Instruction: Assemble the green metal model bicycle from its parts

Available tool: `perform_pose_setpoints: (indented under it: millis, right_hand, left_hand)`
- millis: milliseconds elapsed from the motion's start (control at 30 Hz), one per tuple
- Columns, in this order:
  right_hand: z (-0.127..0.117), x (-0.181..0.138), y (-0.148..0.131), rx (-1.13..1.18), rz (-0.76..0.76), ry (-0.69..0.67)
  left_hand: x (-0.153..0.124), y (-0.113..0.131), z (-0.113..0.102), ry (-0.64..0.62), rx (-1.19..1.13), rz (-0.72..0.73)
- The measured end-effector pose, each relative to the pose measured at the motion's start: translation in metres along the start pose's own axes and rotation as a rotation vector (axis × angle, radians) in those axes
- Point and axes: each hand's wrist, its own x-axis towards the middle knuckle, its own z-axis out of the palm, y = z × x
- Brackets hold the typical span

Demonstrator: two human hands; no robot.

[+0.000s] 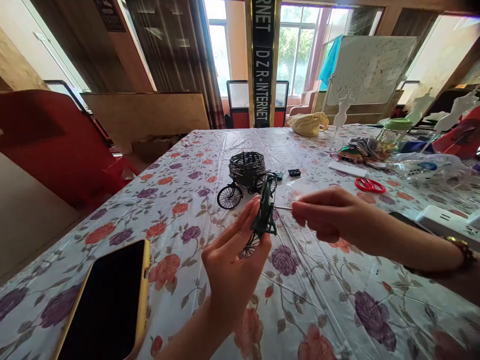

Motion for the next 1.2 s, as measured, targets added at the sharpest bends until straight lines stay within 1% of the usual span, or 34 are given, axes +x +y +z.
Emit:
perform_pose_setpoints:
  millis: [67,100,133,167,200,233,267,333,400,433,500,567,600,633,667,733,800,867,933,1000,1067,1100,1133,1167,1200]
  right_hand:
    - [-0.006,0.001,0.002,0.285,0.157,-0.164]
    - [-0.008,0.002,0.004,0.357,0.199,-0.211]
    - [-0.009,0.002,0.005,0.381,0.215,-0.225]
    - [-0.008,0.002,0.006,0.358,0.202,-0.208]
    - [-0.006,0.001,0.007,0.289,0.157,-0.161]
    - [-0.002,0.000,0.007,0.174,0.083,-0.090]
    - [0.002,0.000,0.008,0.010,-0.010,-0.010]
    - [0.009,-0.001,0.009,-0.396,-0.224,0.194]
    - [0.012,-0.001,0.012,-0.788,-0.478,0.368]
    - [0.012,-0.001,0.014,-0.969,-0.619,0.427]
    - [0.009,0.001,0.021,-1.307,-0.889,0.502]
    - [0.005,0.003,0.026,-1.529,-1.073,0.576]
    - [0.005,0.004,0.028,-1.577,-1.116,0.605]
    - [0.005,0.004,0.028,-1.576,-1.124,0.626]
    - [0.006,0.004,0.028,-1.536,-1.103,0.630]
    - [0.010,0.003,0.025,-1.365,-0.996,0.584]
    - [0.015,0.002,0.019,-1.120,-0.825,0.502]
    - [0.016,0.000,0.010,-0.853,-0.608,0.403]
    - [0.013,0.000,0.003,-0.520,-0.346,0.268]
    - [0.007,0.000,-0.001,-0.136,-0.086,0.078]
    - [0.001,0.001,-0.002,0.180,0.109,-0.109]
    - [-0.001,0.001,-0.001,0.274,0.163,-0.171]
    - [-0.002,0.002,0.000,0.314,0.180,-0.195]
    - [-0.001,0.002,0.000,0.301,0.160,-0.179]
    - [0.001,0.002,0.001,0.229,0.109,-0.133]
  left_hand:
    - [-0.001,-0.002,0.001,-0.014,-0.012,0.044]
    - [-0.001,-0.003,0.001,-0.026,-0.013,0.052]
    - [-0.001,-0.003,0.002,-0.040,-0.009,0.045]
    - [-0.001,-0.003,0.002,-0.055,-0.004,0.022]
    - [-0.001,-0.002,0.002,-0.069,0.000,-0.015]
    - [0.000,-0.002,0.002,-0.079,0.002,-0.059]
    - [0.000,-0.001,0.002,-0.086,0.003,-0.101]
    - [0.002,0.001,0.001,-0.090,0.004,-0.163]
    - [0.003,0.003,0.000,-0.093,0.002,-0.193]
    - [0.004,0.004,0.000,-0.094,0.001,-0.199]
    - [0.004,0.004,0.000,-0.083,0.002,-0.195]
    - [0.003,0.004,0.000,-0.060,-0.002,-0.176]
    - [0.002,0.004,0.001,-0.046,-0.007,-0.164]
    - [0.001,0.004,0.001,-0.035,-0.013,-0.153]
    - [0.001,0.004,0.001,-0.023,-0.017,-0.142]
    - [0.001,0.003,0.001,-0.007,-0.017,-0.123]
    - [0.001,0.003,0.000,-0.001,-0.007,-0.099]
    - [0.002,0.002,-0.001,-0.009,0.000,-0.067]
    - [0.002,0.001,-0.002,-0.018,0.006,-0.016]
    - [0.002,0.000,-0.002,-0.030,0.007,0.047]
    - [0.002,-0.001,-0.002,-0.041,0.011,0.099]
    - [0.002,-0.001,-0.001,-0.047,0.014,0.102]
    - [0.002,-0.001,-0.001,-0.051,0.016,0.087]
    - [0.002,-0.001,0.000,-0.053,0.020,0.054]
    - [0.002,-0.001,0.001,-0.058,0.022,0.007]
